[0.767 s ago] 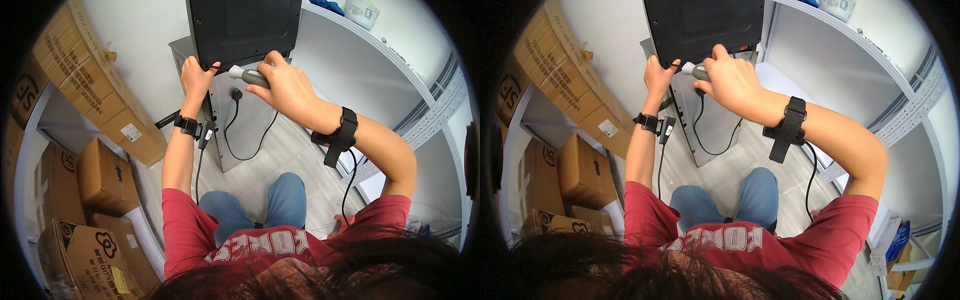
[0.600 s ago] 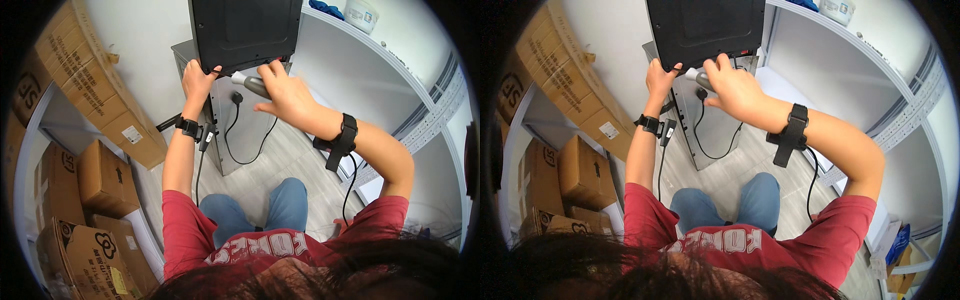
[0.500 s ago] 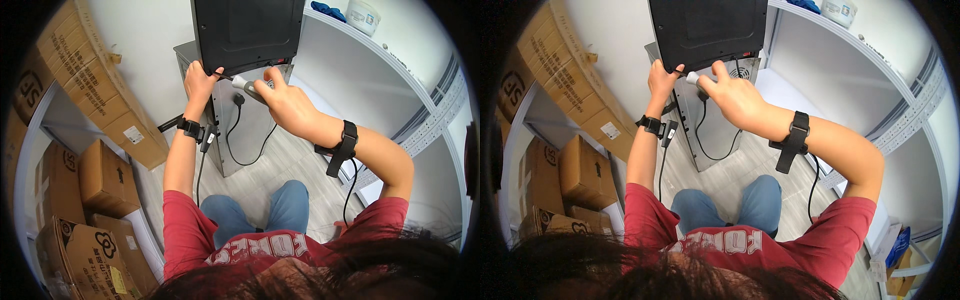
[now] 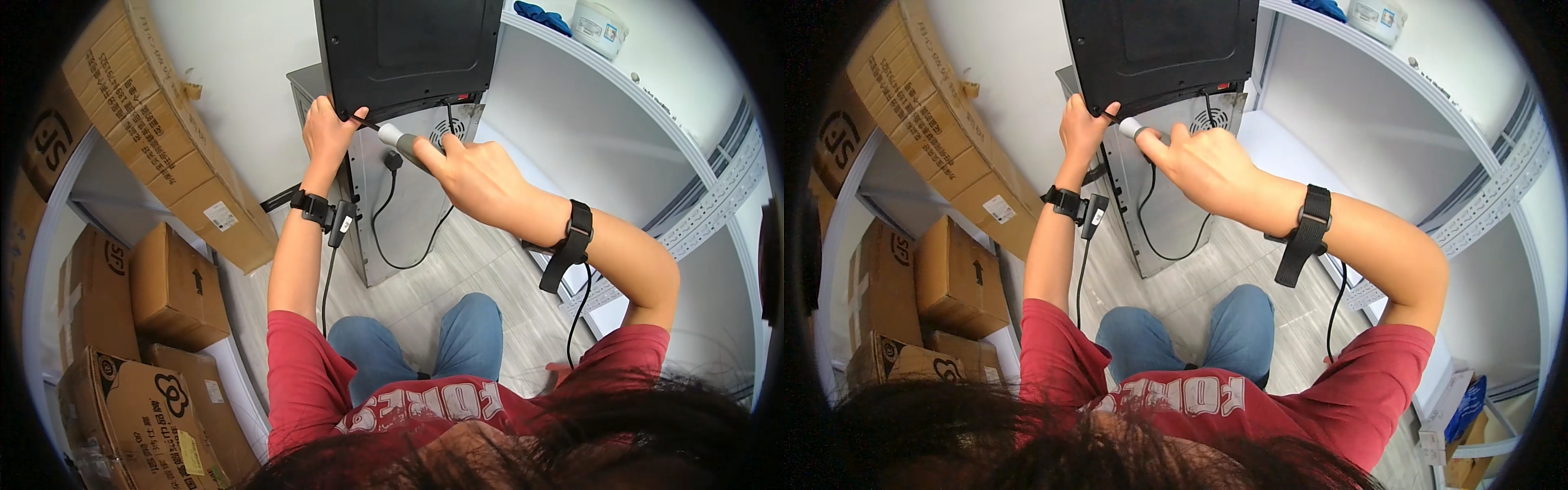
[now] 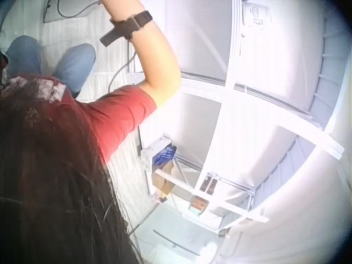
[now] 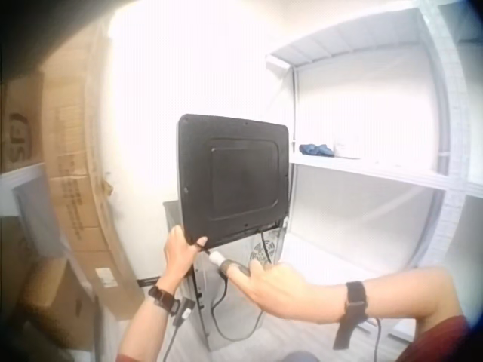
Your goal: The person kneels on the floor and uses a screwdriver to fasten screws into the back panel of a black electronic device. They repeatedly reach for screws on a nearby shelf and secure them into the device.
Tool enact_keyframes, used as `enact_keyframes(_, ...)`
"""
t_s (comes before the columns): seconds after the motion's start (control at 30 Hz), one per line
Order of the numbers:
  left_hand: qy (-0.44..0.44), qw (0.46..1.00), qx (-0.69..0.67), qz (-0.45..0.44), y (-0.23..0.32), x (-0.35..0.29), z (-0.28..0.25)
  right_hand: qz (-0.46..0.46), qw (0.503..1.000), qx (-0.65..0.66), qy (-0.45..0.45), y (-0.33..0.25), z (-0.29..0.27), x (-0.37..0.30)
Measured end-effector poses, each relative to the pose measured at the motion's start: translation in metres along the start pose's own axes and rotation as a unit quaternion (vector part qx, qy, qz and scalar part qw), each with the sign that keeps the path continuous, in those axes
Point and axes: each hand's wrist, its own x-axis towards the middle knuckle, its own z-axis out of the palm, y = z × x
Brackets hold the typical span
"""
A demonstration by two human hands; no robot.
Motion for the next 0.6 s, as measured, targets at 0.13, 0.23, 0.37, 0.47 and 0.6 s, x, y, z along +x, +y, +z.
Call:
enact_keyframes(0.13,-0.019,1.0,0.004,-0.016,0.006,0.0,-0.002,0.037,0.998,0.03,0.038,0.011,0.005,0.006)
enact_keyframes(0.23,-0.032,0.999,0.004,-0.033,0.006,0.001,-0.003,0.019,0.991,0.0,0.136,0.016,0.011,0.016)
enact_keyframes(0.37,-0.038,0.999,0.008,-0.032,0.009,0.0,-0.006,0.006,0.993,-0.03,0.117,0.012,-0.004,0.021)
enact_keyframes(0.47,-0.03,0.999,-0.001,-0.028,0.01,0.001,-0.008,0.003,0.997,-0.031,0.071,0.009,-0.007,0.021)
enact_keyframes(0.6,-0.027,0.999,0.0,-0.025,0.009,0.0,-0.008,0.046,0.999,0.0,0.014,0.012,0.002,0.016)
